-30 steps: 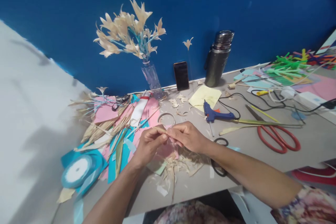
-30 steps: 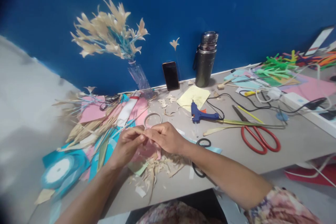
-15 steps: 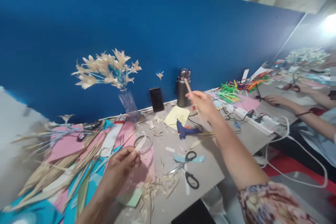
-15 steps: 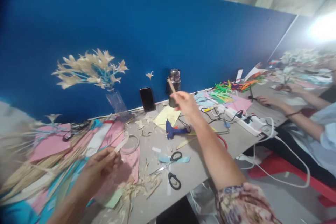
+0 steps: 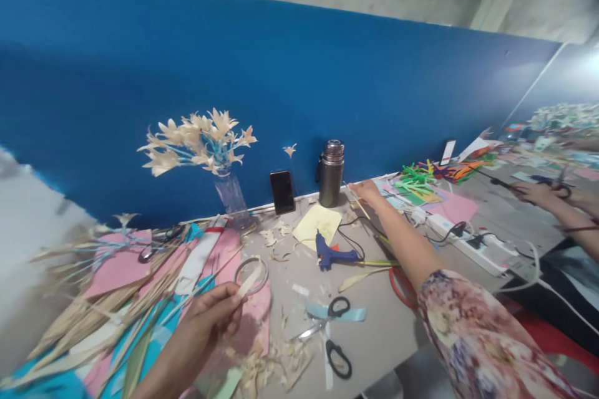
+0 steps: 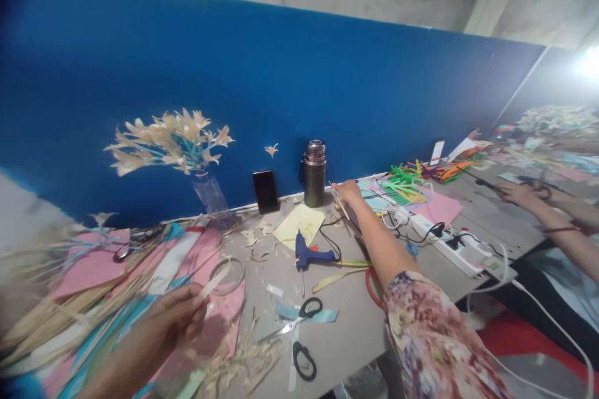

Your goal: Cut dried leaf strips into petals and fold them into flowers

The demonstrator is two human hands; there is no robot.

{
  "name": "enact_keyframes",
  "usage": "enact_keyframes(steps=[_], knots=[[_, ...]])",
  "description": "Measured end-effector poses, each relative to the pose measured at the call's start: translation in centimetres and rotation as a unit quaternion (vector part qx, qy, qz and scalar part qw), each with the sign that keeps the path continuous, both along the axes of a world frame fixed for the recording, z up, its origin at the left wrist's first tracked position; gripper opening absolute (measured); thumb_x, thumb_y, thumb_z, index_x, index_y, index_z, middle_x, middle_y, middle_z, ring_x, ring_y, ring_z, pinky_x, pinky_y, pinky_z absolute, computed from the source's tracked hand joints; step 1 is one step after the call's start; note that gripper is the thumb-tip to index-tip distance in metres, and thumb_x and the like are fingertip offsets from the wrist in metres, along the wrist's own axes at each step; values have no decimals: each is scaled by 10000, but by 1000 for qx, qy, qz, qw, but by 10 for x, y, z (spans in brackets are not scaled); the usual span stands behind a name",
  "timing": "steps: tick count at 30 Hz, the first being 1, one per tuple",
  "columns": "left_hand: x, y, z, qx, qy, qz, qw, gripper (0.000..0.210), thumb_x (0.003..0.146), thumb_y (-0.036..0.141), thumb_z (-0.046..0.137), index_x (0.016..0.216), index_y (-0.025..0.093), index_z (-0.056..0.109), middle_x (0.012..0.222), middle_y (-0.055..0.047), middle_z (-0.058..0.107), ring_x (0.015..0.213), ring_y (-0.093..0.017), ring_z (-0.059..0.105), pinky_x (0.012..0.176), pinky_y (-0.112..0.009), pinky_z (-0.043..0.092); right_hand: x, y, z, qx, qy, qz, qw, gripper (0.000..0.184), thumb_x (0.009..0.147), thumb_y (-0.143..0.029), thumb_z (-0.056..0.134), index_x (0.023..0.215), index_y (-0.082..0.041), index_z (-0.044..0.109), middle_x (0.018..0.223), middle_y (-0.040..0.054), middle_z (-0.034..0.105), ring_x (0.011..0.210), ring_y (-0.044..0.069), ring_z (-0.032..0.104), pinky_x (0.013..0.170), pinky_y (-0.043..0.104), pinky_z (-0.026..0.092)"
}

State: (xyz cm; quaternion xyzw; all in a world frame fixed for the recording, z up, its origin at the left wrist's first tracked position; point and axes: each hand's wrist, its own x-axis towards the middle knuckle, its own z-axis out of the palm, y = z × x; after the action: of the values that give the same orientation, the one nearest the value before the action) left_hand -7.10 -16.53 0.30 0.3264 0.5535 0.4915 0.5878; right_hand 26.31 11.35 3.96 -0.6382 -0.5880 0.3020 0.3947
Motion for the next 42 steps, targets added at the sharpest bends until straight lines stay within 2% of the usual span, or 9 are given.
enact_keyframes(steps=[4, 6, 10, 13, 19, 26, 29, 35, 42], knots=[[8, 2, 8, 17, -27, -19, 999, 315, 679, 375, 810, 656, 168, 575, 488, 41, 490, 424, -69, 392, 447, -197, 233, -21, -29, 17, 24, -38, 93, 995, 207, 892, -285, 688, 821, -95, 727, 822, 81, 725, 865, 244, 674, 733, 302, 494], [11, 4, 11, 31, -40, -47, 998, 285, 692, 346, 791, 633, 170, 575, 480, 36, 486, 422, -76, 394, 446, -214, 223, -44, -63, 18, 33, -39, 181, 982, 142, 865, -280, 702, 837, -150, 753, 839, 44, 738, 853, 217, 667, 747, 281, 479], [15, 8, 16, 49, 0, -103, 993, 208, 734, 310, 755, 650, 164, 633, 506, 7, 530, 455, -97, 416, 455, -243, 241, -96, -144, 11, 125, -34, 517, 846, 398, 844, -384, 722, 1216, -248, 685, 1290, 86, 637, 1151, 256, 577, 942, 375, 463], [14, 6, 19, 75, 40, -130, 988, 185, 735, 292, 758, 651, 162, 657, 551, -2, 560, 505, -114, 466, 492, -248, 308, -119, -176, 0, 140, -24, 584, 799, 183, 884, -363, 679, 948, -211, 758, 1073, 91, 706, 1049, 247, 610, 959, 414, 442], [-12, -6, 16, 96, -50, -85, 990, 204, 682, 274, 786, 595, 166, 637, 536, 4, 542, 506, -109, 473, 519, -240, 365, -114, -187, -20, 23, 81, 568, 819, 299, 899, -404, 660, 720, -178, 742, 812, 68, 706, 803, 205, 643, 749, 322, 482], [-14, -22, -6, 42, -217, 181, 958, 136, 730, 244, 725, 761, 154, 627, 654, 15, 585, 528, -95, 516, 533, -228, 453, -124, -229, -45, 117, 91, 337, 930, 272, 933, -358, 614, 723, -218, 716, 729, 57, 684, 716, 222, 614, 683, 332, 460], [15, -25, -14, -4, -192, 107, 976, 245, 749, 346, 749, 827, 119, 699, 774, -69, 670, 663, -151, 617, 598, -258, 490, -139, -246, -57, 174, 79, 311, 931, 235, 944, -311, 600, 748, -230, 701, 726, 66, 674, 708, 233, 594, 695, 355, 454], [41, -18, -2, 90, -130, 172, 972, 258, 705, 360, 814, 807, 155, 697, 753, -19, 659, 699, -118, 589, 706, -239, 471, -146, -257, -70, 208, 17, 315, 926, 185, 955, -243, 575, 860, -245, 734, 806, 76, 735, 762, 245, 623, 733, 380, 453], [44, -11, -3, 80, -114, 86, 987, 245, 708, 337, 815, 787, 175, 650, 642, 23, 588, 529, -98, 511, 513, -220, 412, -136, -249, -80, 223, -33, 330, 917, 180, 940, -203, 576, 933, -233, 753, 888, 76, 763, 812, 242, 653, 777, 394, 468]])
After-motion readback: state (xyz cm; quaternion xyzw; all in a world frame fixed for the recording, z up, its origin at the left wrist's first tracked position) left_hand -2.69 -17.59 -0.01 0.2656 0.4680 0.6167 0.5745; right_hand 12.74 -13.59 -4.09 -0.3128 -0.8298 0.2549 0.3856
